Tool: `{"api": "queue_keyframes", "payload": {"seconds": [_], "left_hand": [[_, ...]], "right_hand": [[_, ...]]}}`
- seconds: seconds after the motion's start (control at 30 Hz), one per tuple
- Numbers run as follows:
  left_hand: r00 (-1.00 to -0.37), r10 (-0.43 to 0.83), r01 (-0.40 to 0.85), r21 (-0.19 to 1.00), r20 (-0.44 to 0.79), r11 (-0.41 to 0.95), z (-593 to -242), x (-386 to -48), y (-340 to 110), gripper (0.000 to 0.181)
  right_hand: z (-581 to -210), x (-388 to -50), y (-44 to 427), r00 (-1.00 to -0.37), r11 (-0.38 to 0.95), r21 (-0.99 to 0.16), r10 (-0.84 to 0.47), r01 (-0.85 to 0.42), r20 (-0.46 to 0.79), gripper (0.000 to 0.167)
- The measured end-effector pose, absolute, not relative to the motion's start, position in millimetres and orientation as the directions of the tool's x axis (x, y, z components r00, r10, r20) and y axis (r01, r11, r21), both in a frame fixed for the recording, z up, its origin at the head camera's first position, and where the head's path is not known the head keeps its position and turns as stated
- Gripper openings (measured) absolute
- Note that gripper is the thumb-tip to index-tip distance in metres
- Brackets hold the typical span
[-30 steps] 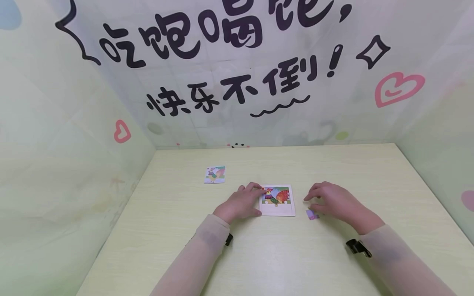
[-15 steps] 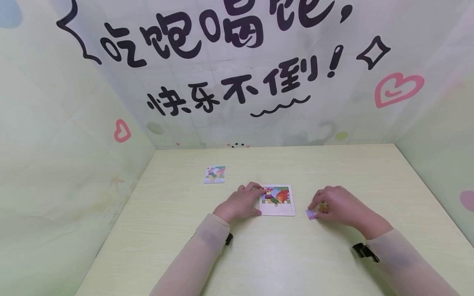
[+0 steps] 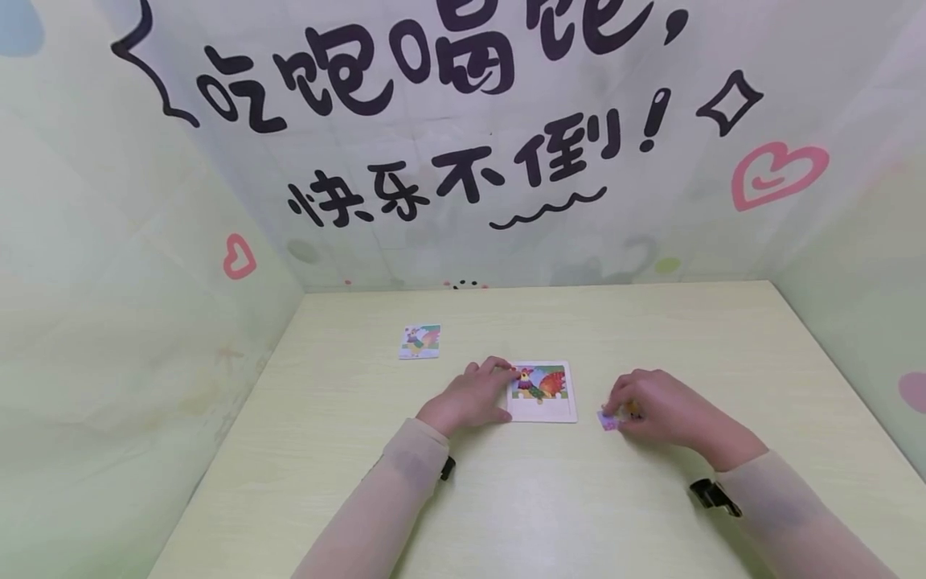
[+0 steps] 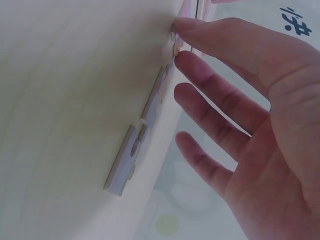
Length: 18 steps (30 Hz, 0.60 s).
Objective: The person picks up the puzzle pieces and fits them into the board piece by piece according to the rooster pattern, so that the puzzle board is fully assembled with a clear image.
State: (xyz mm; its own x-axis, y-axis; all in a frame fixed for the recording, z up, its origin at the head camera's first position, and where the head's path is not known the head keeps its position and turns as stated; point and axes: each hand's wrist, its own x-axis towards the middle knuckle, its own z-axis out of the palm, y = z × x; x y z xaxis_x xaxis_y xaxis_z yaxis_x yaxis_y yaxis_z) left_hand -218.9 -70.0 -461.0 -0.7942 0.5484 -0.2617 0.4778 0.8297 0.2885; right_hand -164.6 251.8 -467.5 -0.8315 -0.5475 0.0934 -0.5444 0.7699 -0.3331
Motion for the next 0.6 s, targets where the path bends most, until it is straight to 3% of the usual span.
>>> {"api": "queue_keyframes", "payload": {"seconds": [0.6], "left_hand": [[-0.795,0.546,0.476,0.285,-0.264,0.832,-460.1,-217.8,-69.9,0.074]], "right_hand": [[-473.1,-162.9,252.5,-0.850,0.775,-0.364,-0.515,-0.516,0.110,0.012]]}}
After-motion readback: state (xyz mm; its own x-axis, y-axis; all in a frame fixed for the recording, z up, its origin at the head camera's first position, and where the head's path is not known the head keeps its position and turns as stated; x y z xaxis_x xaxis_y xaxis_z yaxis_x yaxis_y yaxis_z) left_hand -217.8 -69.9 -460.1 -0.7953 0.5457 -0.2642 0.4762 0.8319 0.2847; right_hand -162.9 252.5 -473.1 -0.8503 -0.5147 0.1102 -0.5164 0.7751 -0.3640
